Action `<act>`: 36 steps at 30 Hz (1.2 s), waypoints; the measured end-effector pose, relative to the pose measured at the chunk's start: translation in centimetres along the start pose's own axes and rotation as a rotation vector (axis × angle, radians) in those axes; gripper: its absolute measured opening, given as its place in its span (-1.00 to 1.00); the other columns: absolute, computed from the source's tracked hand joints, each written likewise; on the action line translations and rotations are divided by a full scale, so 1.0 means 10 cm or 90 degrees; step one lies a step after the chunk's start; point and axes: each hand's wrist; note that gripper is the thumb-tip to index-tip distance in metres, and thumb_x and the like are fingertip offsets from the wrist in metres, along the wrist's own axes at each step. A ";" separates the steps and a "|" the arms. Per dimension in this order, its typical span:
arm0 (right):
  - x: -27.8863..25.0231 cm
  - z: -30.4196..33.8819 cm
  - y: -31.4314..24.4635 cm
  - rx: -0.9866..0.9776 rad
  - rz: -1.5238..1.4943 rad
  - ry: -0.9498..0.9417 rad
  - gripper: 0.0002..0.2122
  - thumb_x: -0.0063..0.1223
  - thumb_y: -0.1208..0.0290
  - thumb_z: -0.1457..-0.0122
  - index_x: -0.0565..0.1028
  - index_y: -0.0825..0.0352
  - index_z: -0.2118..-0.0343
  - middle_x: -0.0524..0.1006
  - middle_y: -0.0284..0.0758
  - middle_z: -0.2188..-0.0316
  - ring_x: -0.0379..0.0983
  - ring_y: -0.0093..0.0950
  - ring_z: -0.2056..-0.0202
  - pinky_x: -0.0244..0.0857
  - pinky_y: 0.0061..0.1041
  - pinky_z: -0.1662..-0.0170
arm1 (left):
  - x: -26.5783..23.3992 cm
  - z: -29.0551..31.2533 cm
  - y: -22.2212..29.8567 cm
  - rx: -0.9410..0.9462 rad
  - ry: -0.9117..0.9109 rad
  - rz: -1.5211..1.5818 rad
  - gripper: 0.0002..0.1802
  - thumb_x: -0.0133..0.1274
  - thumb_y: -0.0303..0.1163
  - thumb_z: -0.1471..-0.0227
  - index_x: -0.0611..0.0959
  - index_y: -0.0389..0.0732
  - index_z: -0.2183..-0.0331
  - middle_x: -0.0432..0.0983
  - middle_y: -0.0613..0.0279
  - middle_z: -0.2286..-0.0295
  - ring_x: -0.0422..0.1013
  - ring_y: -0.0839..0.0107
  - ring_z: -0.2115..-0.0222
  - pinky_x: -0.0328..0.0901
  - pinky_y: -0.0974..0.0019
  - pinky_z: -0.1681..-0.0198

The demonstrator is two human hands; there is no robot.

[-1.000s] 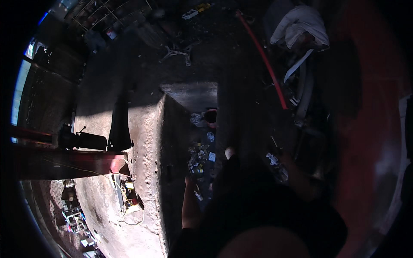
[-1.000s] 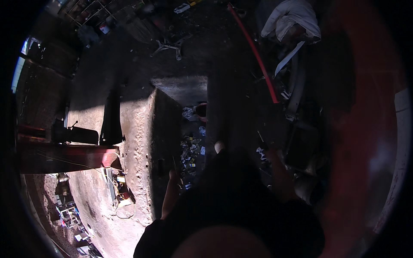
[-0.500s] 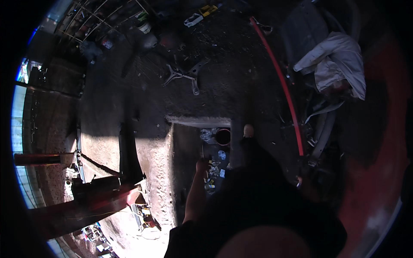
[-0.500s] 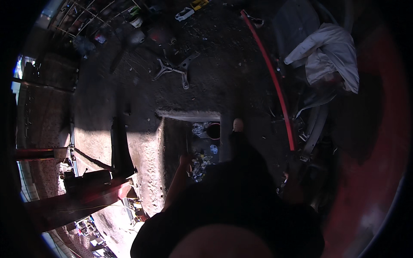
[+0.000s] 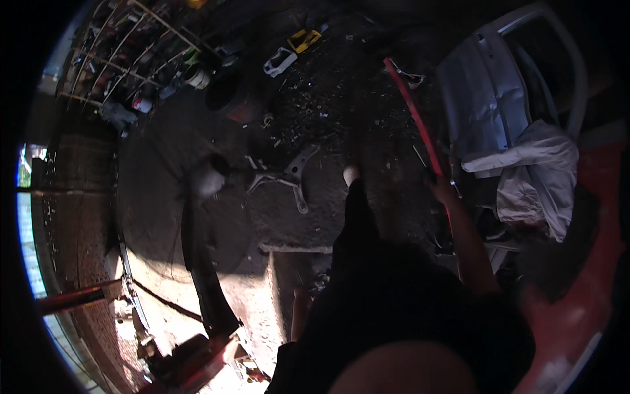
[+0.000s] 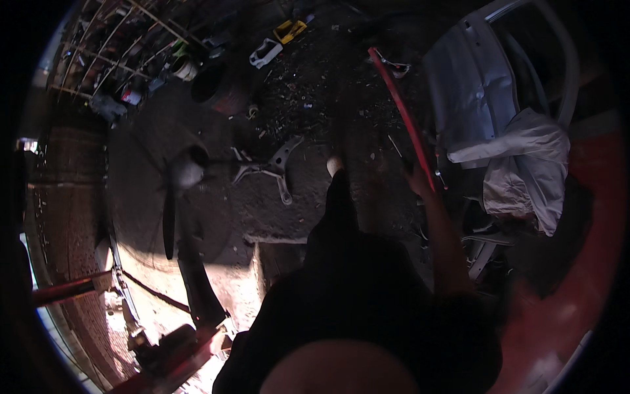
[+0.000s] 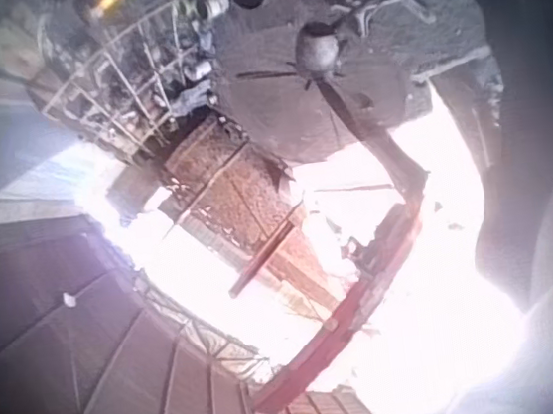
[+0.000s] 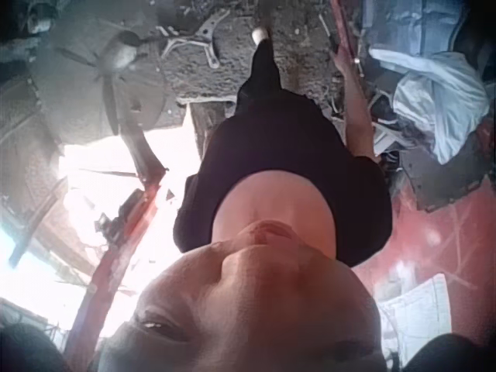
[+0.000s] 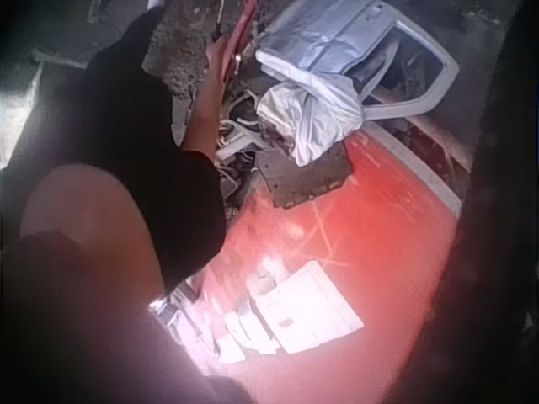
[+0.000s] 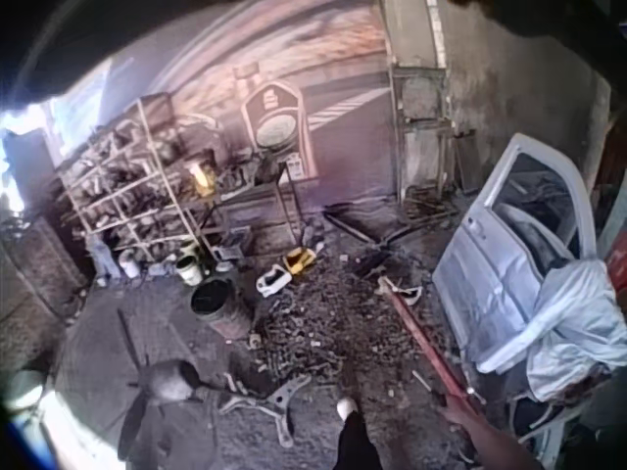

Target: The person walks through a cluttered auto repair shop and approaches a pile of scrap car parts. They use a wrench to work on a component within the pile, manipulating the tool with both hands.

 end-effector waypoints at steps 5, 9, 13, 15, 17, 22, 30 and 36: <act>0.10 -0.43 -0.20 0.266 -0.053 -0.201 -0.51 0.01 0.20 -0.01 0.28 0.42 0.04 0.43 -0.11 0.20 0.34 -0.27 0.13 0.21 -0.37 0.11 | 0.13 -1.02 2.62 0.115 -0.049 -0.168 -0.72 -0.03 -0.24 0.05 0.44 -0.26 0.36 0.47 0.05 0.56 0.27 0.35 0.74 0.23 0.26 0.73; -0.10 -0.75 -0.37 0.416 -0.101 -0.243 -0.54 0.00 0.29 0.00 0.27 0.41 0.04 0.41 -0.16 0.20 0.33 -0.32 0.13 0.19 -0.41 0.10 | 1.34 -0.56 5.10 0.257 -0.029 -0.282 -0.75 -0.07 -0.36 0.07 0.42 -0.30 0.32 0.46 0.05 0.66 0.33 0.30 0.79 0.25 0.23 0.75; -0.20 -1.42 -0.34 0.508 -0.132 -0.209 -0.58 -0.02 0.39 0.00 0.27 0.40 0.05 0.40 -0.20 0.20 0.31 -0.36 0.13 0.17 -0.45 0.10 | 3.09 0.23 7.23 0.439 -0.216 -0.837 -0.73 -0.03 -0.32 0.04 0.46 -0.33 0.32 0.48 0.07 0.62 0.43 0.27 0.68 0.32 0.20 0.63; -0.17 -1.94 -0.39 0.521 -0.152 -0.201 -0.59 -0.02 0.43 0.01 0.27 0.39 0.05 0.40 -0.22 0.20 0.30 -0.39 0.13 0.16 -0.47 0.09 | 3.94 1.11 8.09 0.655 -0.332 -0.975 -0.75 -0.03 -0.33 0.03 0.44 -0.28 0.31 0.47 0.04 0.60 0.44 0.20 0.62 0.31 0.15 0.51; -0.15 -2.53 -0.46 0.521 -0.180 -0.177 -0.60 -0.03 0.48 0.01 0.27 0.39 0.05 0.39 -0.24 0.20 0.29 -0.41 0.13 0.15 -0.49 0.09 | 4.55 1.95 8.68 0.951 -0.417 -1.020 -0.63 -0.12 -0.41 0.06 0.41 -0.12 0.12 0.48 0.01 0.43 0.42 0.02 0.48 0.33 0.10 0.43; -0.18 -4.64 -0.93 0.341 -0.415 -0.044 -0.60 -0.05 0.59 0.02 0.27 0.38 0.05 0.38 -0.30 0.20 0.27 -0.47 0.14 0.12 -0.54 0.08 | 5.45 3.46 9.92 0.760 -0.798 -1.154 -0.76 -0.15 -0.42 0.07 0.46 -0.21 0.28 0.46 0.07 0.49 0.43 0.11 0.51 0.33 0.18 0.50; -1.42 -7.17 -1.61 0.266 -0.535 0.165 -0.77 0.08 0.31 -0.01 0.45 0.43 0.44 0.49 -0.36 0.56 0.43 -0.54 0.50 0.29 -0.48 0.44 | 6.31 2.95 10.66 0.711 -1.221 -1.219 -0.73 -0.12 -0.38 0.09 0.47 -0.20 0.26 0.46 0.08 0.47 0.40 0.13 0.48 0.32 0.19 0.50; -1.23 -7.49 -1.62 0.476 -0.313 0.157 -0.74 0.03 0.23 0.01 0.44 0.38 0.41 0.50 -0.13 0.54 0.47 -0.26 0.49 0.28 -0.33 0.44 | 6.57 1.99 10.98 0.556 -1.462 -1.277 -0.70 -0.10 -0.35 0.10 0.47 -0.20 0.24 0.46 0.09 0.46 0.38 0.15 0.46 0.32 0.20 0.50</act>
Point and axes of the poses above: each hand's wrist, its own z-axis away from the middle knuckle, its own x-axis out of the palm, y = z × x
